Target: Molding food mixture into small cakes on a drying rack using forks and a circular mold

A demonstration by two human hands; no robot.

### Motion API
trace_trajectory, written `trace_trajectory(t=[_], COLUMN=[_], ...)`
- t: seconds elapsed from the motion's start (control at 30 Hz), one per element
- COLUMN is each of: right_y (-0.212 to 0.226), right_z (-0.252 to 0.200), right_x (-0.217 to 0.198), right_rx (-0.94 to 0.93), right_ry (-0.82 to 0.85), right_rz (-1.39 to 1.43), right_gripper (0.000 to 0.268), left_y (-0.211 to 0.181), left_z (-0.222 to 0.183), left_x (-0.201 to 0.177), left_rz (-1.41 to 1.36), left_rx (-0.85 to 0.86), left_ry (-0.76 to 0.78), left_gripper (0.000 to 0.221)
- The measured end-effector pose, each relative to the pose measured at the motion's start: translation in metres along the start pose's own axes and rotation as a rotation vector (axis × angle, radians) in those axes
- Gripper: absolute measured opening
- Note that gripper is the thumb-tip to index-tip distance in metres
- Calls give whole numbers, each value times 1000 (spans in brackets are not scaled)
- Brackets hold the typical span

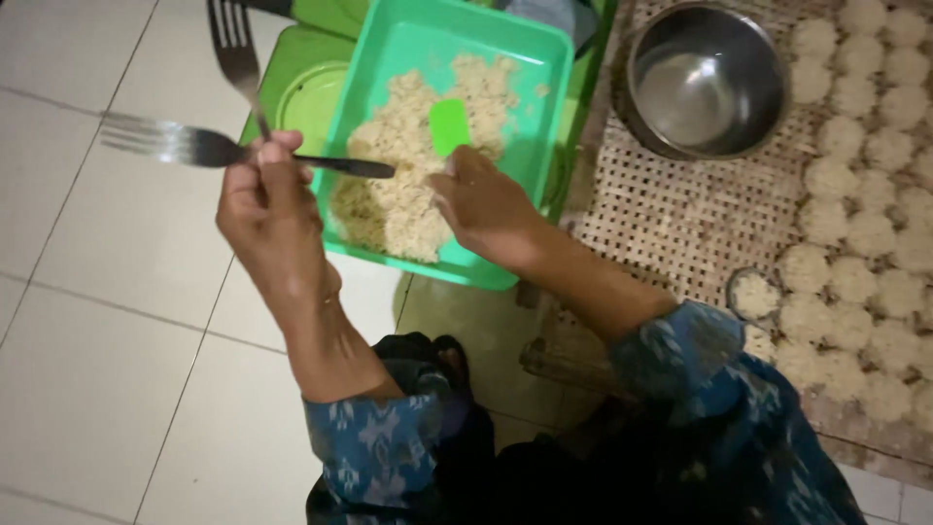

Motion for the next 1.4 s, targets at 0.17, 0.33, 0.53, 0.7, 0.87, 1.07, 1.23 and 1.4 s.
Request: trace_trajectory(t=[0.17,0.33,0.53,0.7,0.87,1.07,1.23,1.4], right_y=[8,-10,12,-22,8,-55,-164,-209], right_z=[1,12,0,-7,-8,-30,-84,-112], right_x=[-13,0,-17,49,-42,-144,-148,-125], right_rx=[-48,11,89,2,142,2,377,322], right_ry=[-101,-35,-7,-16,251,-116,212,208], right_rz=[81,286,368,19,371,133,-493,-725], right_gripper=[20,12,11,15,22,30,79,51], left_y=[-3,4,1,-4,-2,-9,-4,-10], left_z=[-1,3,1,-4,-4,-9,-11,-16], left_x=[5,3,6,13,17,20,22,31], left_rz=[-18,-30,-23,-44,3,39,70,115], left_rx=[1,57,33,36,6,-53,-117,-120], left_ry=[28,43,37,41,60,85,108,115], left_gripper=[20,21,21,19,20,18,19,18])
Point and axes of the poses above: each hand's wrist, its own z-axis towards the middle knuckle, its own x-axis out of the palm, y = z × x, the point moved 9 cm from there along z, towards the middle knuckle, and after that the axes turned 2 degrees about x, right-handed, at the moved point
